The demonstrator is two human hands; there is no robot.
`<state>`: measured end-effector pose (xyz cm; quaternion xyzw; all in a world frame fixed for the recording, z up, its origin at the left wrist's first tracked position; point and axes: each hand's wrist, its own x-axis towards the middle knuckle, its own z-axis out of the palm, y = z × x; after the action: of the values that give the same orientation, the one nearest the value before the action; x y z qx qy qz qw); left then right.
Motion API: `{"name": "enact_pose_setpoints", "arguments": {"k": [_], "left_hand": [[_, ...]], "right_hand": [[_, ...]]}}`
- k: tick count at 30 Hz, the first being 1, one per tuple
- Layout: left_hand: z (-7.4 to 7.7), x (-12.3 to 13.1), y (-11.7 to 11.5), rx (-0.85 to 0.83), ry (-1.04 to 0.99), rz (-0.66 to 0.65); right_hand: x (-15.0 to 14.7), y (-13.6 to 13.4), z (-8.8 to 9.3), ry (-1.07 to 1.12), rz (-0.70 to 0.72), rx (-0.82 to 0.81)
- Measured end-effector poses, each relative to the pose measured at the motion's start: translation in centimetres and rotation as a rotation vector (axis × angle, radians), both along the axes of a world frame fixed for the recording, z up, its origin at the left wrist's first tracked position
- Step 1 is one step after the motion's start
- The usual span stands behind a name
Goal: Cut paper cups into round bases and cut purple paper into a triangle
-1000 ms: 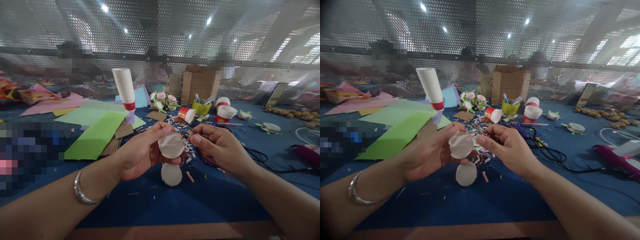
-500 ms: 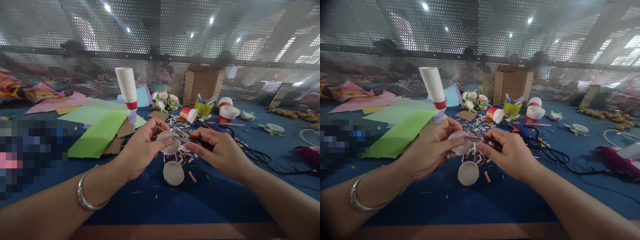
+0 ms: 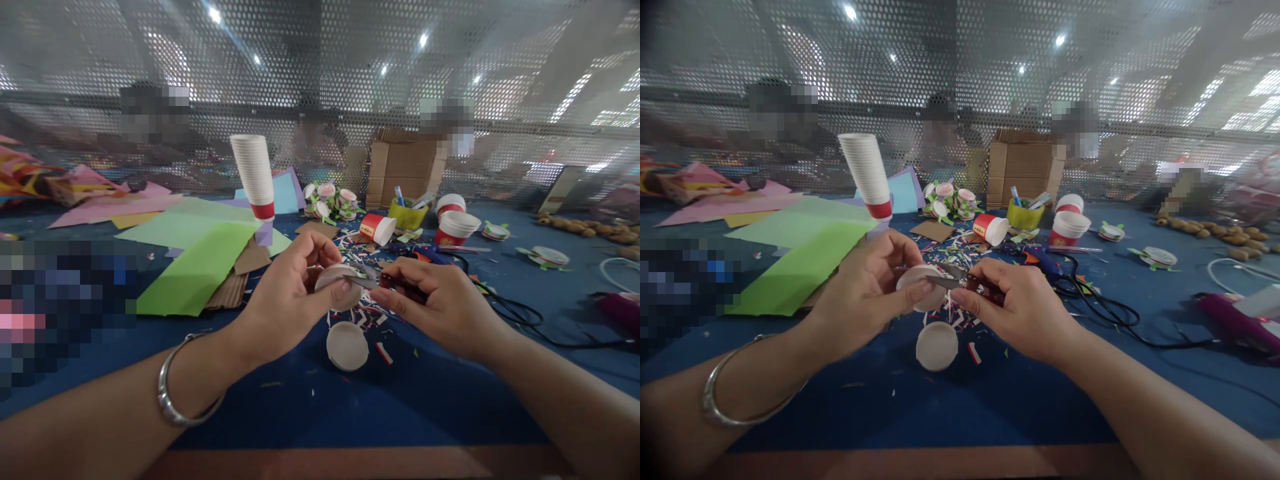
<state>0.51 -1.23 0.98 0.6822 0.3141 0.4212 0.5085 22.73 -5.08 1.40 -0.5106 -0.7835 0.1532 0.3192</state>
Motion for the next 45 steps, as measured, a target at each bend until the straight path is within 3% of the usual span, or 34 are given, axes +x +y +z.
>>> {"name": "enact_pose_setpoints", "arguments": {"k": [13,29,45], "left_hand": [[-0.1,0.33,-0.06,-0.159,-0.067,-0.069],[-0.05,-0.14,0.08,-0.098,-0.07,-0.049],[0.53,0.12,-0.12,-0.258,-0.118,-0.096]], "right_hand": [[0.09,-0.43,0.44,-0.015,0.041,0.009],[0.33,-0.29,0.58,-0.006,0.016,-0.039],[0.52,-0.47,0.82,-0.032,0.014,-0.006]]}}
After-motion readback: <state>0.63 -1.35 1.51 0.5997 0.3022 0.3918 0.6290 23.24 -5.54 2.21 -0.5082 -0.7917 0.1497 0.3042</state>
